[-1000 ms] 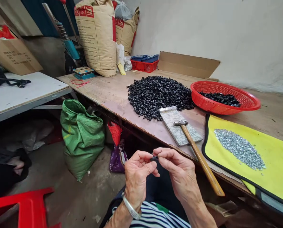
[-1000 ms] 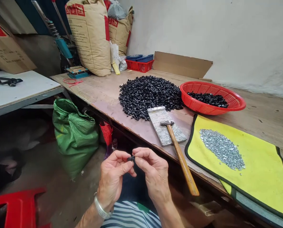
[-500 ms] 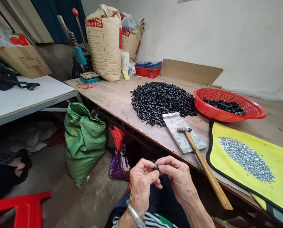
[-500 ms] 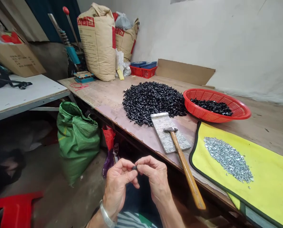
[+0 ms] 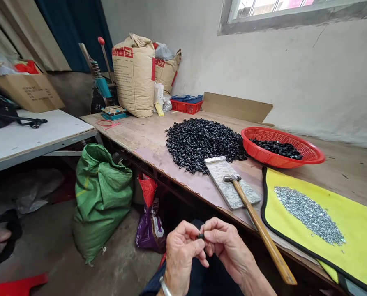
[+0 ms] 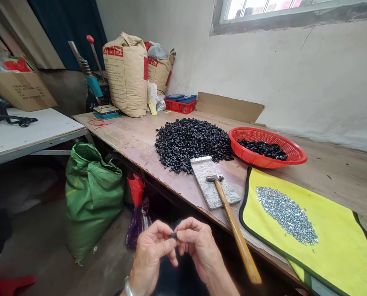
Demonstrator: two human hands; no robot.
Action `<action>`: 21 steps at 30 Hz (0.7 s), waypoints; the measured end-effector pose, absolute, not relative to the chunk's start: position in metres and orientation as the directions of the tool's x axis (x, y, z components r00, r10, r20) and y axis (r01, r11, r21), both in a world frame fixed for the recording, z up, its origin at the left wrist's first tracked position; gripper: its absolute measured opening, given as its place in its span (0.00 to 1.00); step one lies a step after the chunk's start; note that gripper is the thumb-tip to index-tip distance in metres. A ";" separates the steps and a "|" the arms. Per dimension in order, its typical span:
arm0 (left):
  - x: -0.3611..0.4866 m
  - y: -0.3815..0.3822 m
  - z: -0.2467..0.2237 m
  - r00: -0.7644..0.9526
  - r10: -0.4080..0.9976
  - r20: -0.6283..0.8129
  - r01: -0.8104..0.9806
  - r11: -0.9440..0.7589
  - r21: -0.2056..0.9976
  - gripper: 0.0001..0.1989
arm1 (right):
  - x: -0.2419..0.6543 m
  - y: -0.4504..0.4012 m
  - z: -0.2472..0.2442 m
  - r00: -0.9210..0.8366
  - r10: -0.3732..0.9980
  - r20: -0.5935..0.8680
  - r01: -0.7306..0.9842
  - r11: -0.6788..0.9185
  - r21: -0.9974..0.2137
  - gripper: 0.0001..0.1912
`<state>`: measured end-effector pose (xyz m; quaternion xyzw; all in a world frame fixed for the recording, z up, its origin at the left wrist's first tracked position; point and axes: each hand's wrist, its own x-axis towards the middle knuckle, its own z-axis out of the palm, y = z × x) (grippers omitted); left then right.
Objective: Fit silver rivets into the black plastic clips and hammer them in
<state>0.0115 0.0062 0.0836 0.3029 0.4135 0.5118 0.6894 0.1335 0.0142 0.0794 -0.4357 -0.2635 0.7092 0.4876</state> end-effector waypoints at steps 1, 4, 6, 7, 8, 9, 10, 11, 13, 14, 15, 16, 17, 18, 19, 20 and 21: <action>0.011 0.007 0.083 0.143 0.955 -0.261 -0.459 0.297 0.837 0.04 | 0.134 0.015 0.080 -0.154 0.921 -0.358 -0.464 -0.387 -0.797 0.05; 0.010 0.007 0.081 0.176 0.945 -0.276 -0.478 0.327 0.815 0.05 | 0.133 0.015 0.081 -0.162 0.923 -0.350 -0.448 -0.384 -0.807 0.05; 0.010 0.007 0.079 0.181 0.941 -0.286 -0.493 0.339 0.802 0.05 | 0.132 0.014 0.081 -0.134 0.927 -0.351 -0.432 -0.373 -0.821 0.05; 0.009 0.007 0.078 0.179 0.940 -0.289 -0.499 0.340 0.797 0.05 | 0.130 0.013 0.080 -0.117 0.930 -0.349 -0.426 -0.365 -0.828 0.05; 0.009 0.007 0.077 0.175 0.941 -0.290 -0.504 0.339 0.795 0.05 | 0.129 0.012 0.080 -0.111 0.931 -0.348 -0.419 -0.361 -0.833 0.04; 0.009 0.007 0.076 0.173 0.941 -0.291 -0.506 0.338 0.793 0.05 | 0.128 0.011 0.079 -0.112 0.932 -0.344 -0.413 -0.359 -0.837 0.04; 0.009 0.007 0.076 0.173 0.941 -0.291 -0.507 0.339 0.793 0.05 | 0.127 0.011 0.078 -0.121 0.932 -0.340 -0.404 -0.359 -0.841 0.04; 0.009 0.007 0.075 0.172 0.941 -0.290 -0.507 0.337 0.793 0.05 | 0.126 0.010 0.078 -0.133 0.932 -0.337 -0.391 -0.361 -0.847 0.03; 0.008 0.007 0.073 0.171 0.942 -0.289 -0.509 0.335 0.793 0.05 | 0.126 0.010 0.079 -0.151 0.930 -0.336 -0.346 -0.368 -0.863 0.03; 0.009 0.008 0.072 0.170 0.942 -0.290 -0.511 0.336 0.791 0.05 | 0.126 0.010 0.080 -0.150 0.929 -0.339 -0.319 -0.370 -0.873 0.03; 0.009 0.008 0.071 0.167 0.942 -0.292 -0.513 0.336 0.790 0.05 | 0.126 0.010 0.081 -0.147 0.927 -0.344 -0.293 -0.373 -0.880 0.04; 0.009 0.008 0.070 0.165 0.941 -0.294 -0.515 0.337 0.788 0.05 | 0.126 0.010 0.083 -0.144 0.925 -0.352 -0.269 -0.379 -0.886 0.04; 0.009 0.008 0.069 0.168 0.940 -0.297 -0.516 0.341 0.786 0.05 | 0.127 0.010 0.084 -0.139 0.925 -0.355 -0.247 -0.379 -0.892 0.05; 0.009 0.008 0.068 0.178 0.938 -0.298 -0.518 0.347 0.782 0.05 | 0.127 0.010 0.086 -0.130 0.926 -0.354 -0.229 -0.375 -0.898 0.05; 0.009 0.008 0.068 0.190 0.936 -0.297 -0.522 0.353 0.777 0.06 | 0.127 0.009 0.087 -0.118 0.929 -0.350 -0.217 -0.368 -0.904 0.05; 0.009 0.008 0.068 0.205 0.933 -0.296 -0.525 0.360 0.771 0.06 | 0.127 0.009 0.089 -0.107 0.932 -0.346 -0.213 -0.362 -0.908 0.05; 0.008 0.008 0.068 0.218 0.932 -0.291 -0.529 0.363 0.767 0.06 | 0.127 0.009 0.090 -0.097 0.933 -0.346 -0.220 -0.360 -0.907 0.05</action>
